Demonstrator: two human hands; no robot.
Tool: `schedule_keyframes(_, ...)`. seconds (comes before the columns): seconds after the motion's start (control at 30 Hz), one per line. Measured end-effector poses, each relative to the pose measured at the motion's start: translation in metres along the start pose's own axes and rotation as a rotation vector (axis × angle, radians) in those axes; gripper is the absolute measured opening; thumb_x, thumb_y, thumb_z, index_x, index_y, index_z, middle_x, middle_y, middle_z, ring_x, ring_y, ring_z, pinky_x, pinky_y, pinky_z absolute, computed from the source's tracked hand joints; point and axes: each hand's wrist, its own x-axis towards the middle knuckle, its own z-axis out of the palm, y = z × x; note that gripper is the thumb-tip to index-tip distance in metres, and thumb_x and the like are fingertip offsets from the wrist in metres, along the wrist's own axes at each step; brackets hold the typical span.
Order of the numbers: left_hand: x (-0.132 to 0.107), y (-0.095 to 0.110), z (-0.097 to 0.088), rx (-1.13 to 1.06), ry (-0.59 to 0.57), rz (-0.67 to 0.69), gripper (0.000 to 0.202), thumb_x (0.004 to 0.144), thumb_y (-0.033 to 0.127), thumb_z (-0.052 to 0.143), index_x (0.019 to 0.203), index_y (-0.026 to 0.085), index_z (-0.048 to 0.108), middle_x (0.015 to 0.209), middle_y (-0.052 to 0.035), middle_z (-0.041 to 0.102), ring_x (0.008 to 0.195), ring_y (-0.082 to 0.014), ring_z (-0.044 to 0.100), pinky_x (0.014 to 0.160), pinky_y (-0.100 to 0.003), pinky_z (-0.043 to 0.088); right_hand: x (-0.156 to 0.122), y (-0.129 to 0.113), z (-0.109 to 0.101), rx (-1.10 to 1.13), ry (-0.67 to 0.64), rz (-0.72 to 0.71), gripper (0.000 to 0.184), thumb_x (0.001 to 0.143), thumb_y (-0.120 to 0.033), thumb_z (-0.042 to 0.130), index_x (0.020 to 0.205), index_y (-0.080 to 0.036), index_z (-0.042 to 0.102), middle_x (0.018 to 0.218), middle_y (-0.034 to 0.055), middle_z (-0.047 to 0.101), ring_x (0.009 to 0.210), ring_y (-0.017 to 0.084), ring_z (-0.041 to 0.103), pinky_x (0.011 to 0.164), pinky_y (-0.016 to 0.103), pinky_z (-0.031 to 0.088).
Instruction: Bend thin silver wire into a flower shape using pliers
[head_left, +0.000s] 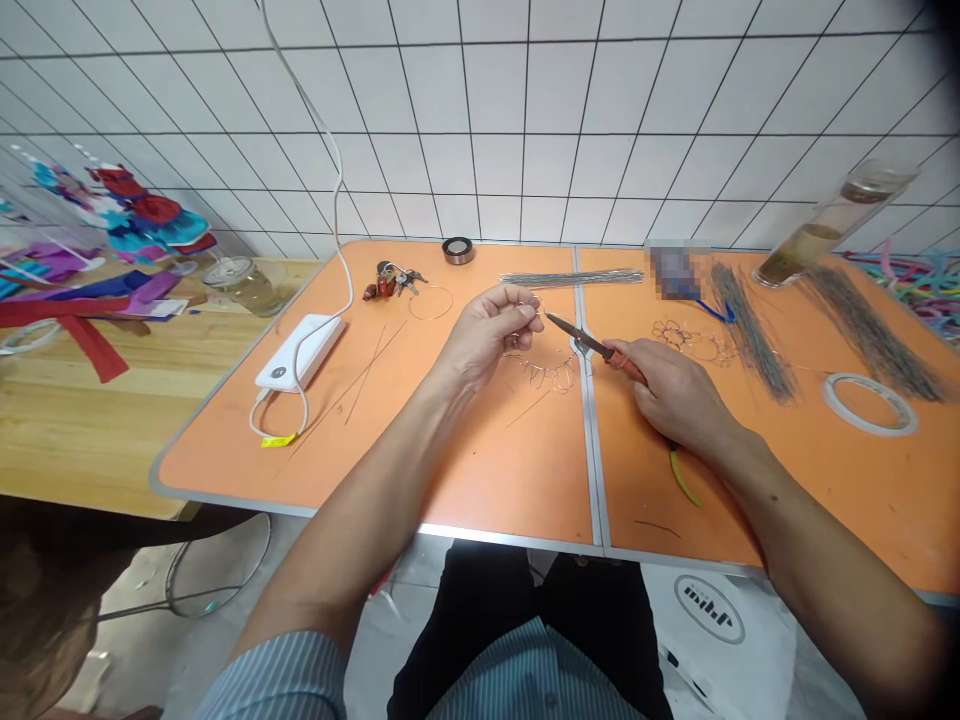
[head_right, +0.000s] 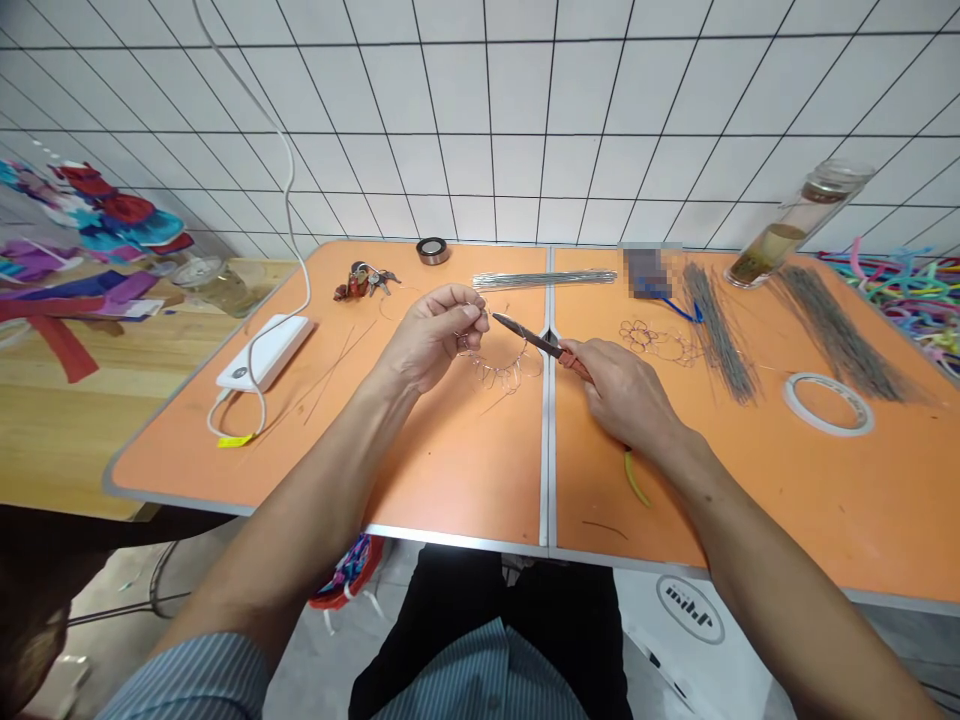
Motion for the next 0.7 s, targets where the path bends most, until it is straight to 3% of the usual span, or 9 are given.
schedule_keyframes(0.2,0.0022,-0.0022,-0.0042,-0.006,-0.004,-0.004,0.012,0.083,0.024,0.083,0.090,0.017,0.076,0.078,-0.0020,0.074,0.060,-0.0088,0.061,0.060,-0.022,0.047,0.0004,0.0013,-0.0008,0.016,0.024,-0.001,0.046,0.109,-0.022,0.041,0.144,-0.022,0.072,0.122,0.0127,0.082,0.117,0.032,0.076,0.098,0.046,0.057)
schedule_keyframes(0.43,0.0029,-0.0003,-0.0026,-0.136,0.002,-0.098,0.007,0.085,0.017,0.080,0.089,0.015,0.075,0.075,-0.0006,0.071,0.058,-0.0083,0.060,0.058,-0.022,0.048,0.0009,0.0036,0.0028,0.044,0.008,-0.027,0.047,0.110,-0.022,0.041,0.146,-0.024,0.070,0.124,0.0124,0.082,0.121,0.034,0.075,0.099,0.047,0.057)
schedule_keyframes(0.6,0.0021,-0.0011,-0.0004,-0.240,-0.022,-0.165,0.011,0.090,0.018,0.084,0.091,0.015,0.073,0.076,0.0015,0.068,0.059,-0.0070,0.059,0.059,-0.021,0.049,0.0026,0.0014,0.0035,0.172,-0.042,0.018,0.039,0.104,-0.019,0.047,0.130,-0.024,0.076,0.118,0.0106,0.082,0.110,0.031,0.077,0.094,0.043,0.057)
schedule_keyframes(0.7,0.0025,-0.0027,-0.0002,-0.310,-0.048,-0.200,0.013,0.093,0.018,0.083,0.090,0.016,0.071,0.075,0.0027,0.066,0.058,-0.0069,0.058,0.058,-0.021,0.049,0.0028,-0.0001,0.0021,0.258,-0.090,0.056,0.030,0.105,-0.025,0.053,0.120,-0.025,0.078,0.115,0.0089,0.083,0.105,0.031,0.077,0.091,0.041,0.057)
